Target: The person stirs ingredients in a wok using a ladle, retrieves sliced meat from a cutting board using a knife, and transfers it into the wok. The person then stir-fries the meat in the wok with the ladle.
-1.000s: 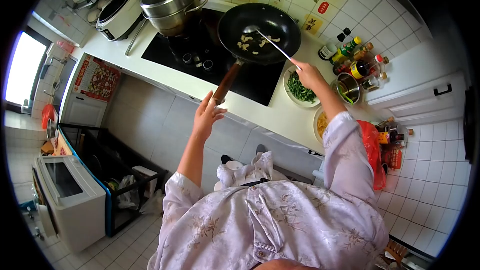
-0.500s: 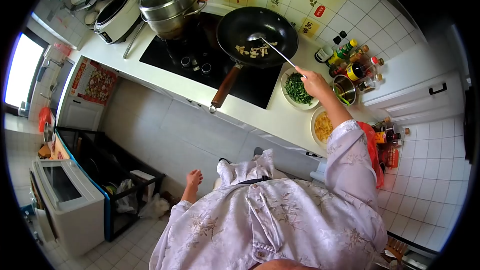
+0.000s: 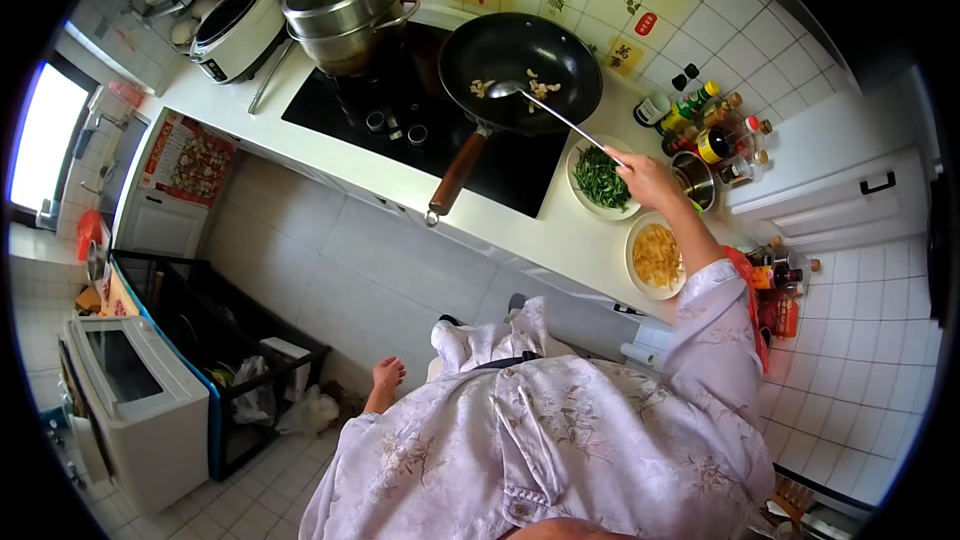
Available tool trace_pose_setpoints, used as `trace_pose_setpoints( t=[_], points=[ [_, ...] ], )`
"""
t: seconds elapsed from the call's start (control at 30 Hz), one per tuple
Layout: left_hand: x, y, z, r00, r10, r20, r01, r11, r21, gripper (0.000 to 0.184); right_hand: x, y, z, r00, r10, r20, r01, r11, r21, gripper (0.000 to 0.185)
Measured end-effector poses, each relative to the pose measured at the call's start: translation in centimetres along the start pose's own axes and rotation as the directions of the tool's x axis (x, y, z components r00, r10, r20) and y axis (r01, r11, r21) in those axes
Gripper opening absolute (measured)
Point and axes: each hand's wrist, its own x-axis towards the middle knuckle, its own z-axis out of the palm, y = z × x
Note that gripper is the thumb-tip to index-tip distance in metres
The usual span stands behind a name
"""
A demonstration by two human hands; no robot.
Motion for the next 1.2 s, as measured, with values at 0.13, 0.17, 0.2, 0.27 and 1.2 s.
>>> trace_pose_setpoints(
  t=[0.13,0.17,0.2,0.27,1.2],
  points=[
    [0.1,1.9,0.6,0.995,0.093,0.033,-0.092,0.995,-0.035,0.032,1.6,-1.7,1.4,0.996,-0.012,-0.091,0.01,1.0,-0.021,0.036],
    [0.0,2.0,0.5,0.996,0.085,0.03,-0.084,0.996,-0.029,0.032,1.6,-1.8,1.6,0.993,-0.036,-0.109,0.028,0.997,-0.075,0.036],
    [-0.3,2.3,0.5,0.996,0.087,0.015,-0.087,0.996,-0.021,0.032,1.5,-1.9,1.4,0.996,-0.007,-0.093,-0.006,0.99,-0.141,0.036],
    [-1.1,3.0,0.3,0.995,0.096,0.0,-0.096,0.995,-0.019,0.032,0.8,-1.1,0.2,0.996,0.033,-0.086,-0.047,0.984,-0.171,0.036],
    [-0.4,-1.8,-2.2,1.0,0.015,-0.028,-0.017,0.997,-0.077,0.027,-2.6,0.8,1.0,0.919,0.207,0.336,-0.392,0.568,0.723,0.042]
  ],
)
